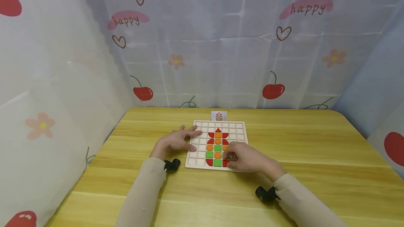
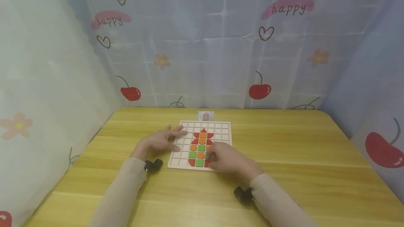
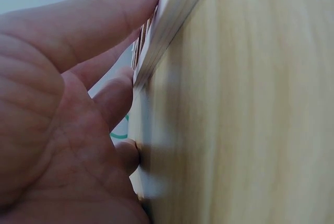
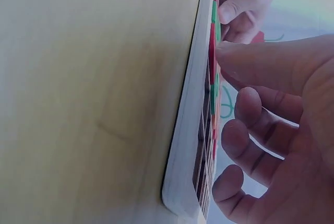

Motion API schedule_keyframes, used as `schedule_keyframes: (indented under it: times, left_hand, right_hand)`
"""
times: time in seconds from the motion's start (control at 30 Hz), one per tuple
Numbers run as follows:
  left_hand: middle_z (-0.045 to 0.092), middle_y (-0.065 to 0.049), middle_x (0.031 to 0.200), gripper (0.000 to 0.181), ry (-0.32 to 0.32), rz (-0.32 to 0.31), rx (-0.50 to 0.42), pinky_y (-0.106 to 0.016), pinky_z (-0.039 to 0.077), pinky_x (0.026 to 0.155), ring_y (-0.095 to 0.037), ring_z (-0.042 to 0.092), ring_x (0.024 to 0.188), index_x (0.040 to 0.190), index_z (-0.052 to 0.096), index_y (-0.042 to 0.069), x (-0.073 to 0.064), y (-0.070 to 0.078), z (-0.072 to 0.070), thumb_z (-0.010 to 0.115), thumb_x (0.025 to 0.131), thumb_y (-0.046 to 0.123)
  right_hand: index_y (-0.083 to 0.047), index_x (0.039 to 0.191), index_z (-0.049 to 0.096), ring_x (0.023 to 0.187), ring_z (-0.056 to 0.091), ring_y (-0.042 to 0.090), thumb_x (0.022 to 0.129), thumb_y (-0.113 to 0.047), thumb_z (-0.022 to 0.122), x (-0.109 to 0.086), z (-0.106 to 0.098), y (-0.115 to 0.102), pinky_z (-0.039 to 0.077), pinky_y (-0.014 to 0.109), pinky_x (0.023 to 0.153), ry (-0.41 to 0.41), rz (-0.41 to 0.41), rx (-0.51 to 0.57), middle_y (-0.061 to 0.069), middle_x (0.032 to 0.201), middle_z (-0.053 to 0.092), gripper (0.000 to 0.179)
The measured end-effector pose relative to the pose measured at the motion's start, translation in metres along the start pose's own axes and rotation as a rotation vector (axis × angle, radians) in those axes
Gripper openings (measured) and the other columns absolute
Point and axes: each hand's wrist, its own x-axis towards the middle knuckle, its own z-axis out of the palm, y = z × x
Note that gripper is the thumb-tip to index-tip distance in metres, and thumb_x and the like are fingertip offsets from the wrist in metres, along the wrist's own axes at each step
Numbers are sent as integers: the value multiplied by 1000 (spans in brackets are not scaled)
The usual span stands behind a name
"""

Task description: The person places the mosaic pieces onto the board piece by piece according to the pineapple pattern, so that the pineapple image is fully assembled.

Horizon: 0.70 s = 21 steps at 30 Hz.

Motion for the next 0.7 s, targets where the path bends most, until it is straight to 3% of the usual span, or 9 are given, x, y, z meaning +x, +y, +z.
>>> schedule_keyframes:
  times: [0.43, 0.57, 0.7]
  left_hand:
    - [15, 20, 172, 71, -3, -23, -22, -75, -9, 120, -30, -15, 161, 150, 50, 46, -1, -2, 1, 81, 88, 32]
    - [15, 17, 173, 72, -14, -10, 31, -77, -7, 120, -33, -13, 161, 153, 47, 45, -1, 1, -2, 80, 89, 37]
    - [12, 14, 174, 80, -14, -17, 110, -75, 2, 122, -36, -8, 162, 158, 37, 45, -1, 3, -3, 78, 89, 45]
  right_hand:
    - [-7, 105, 74, 82, 53, 14, 92, -9, 73, -18, -25, 30, 47, 24, 70, 34, 114, 80, -1, 89, 61, 13]
    - [-4, 107, 74, 82, 55, 14, 93, -9, 72, -27, -35, 44, 50, 27, 72, 88, 156, 61, 0, 92, 65, 15]
    - [-1, 117, 72, 93, 64, 23, 96, -16, 72, -33, -39, 59, 56, 40, 83, 129, 183, 16, 10, 107, 72, 26]
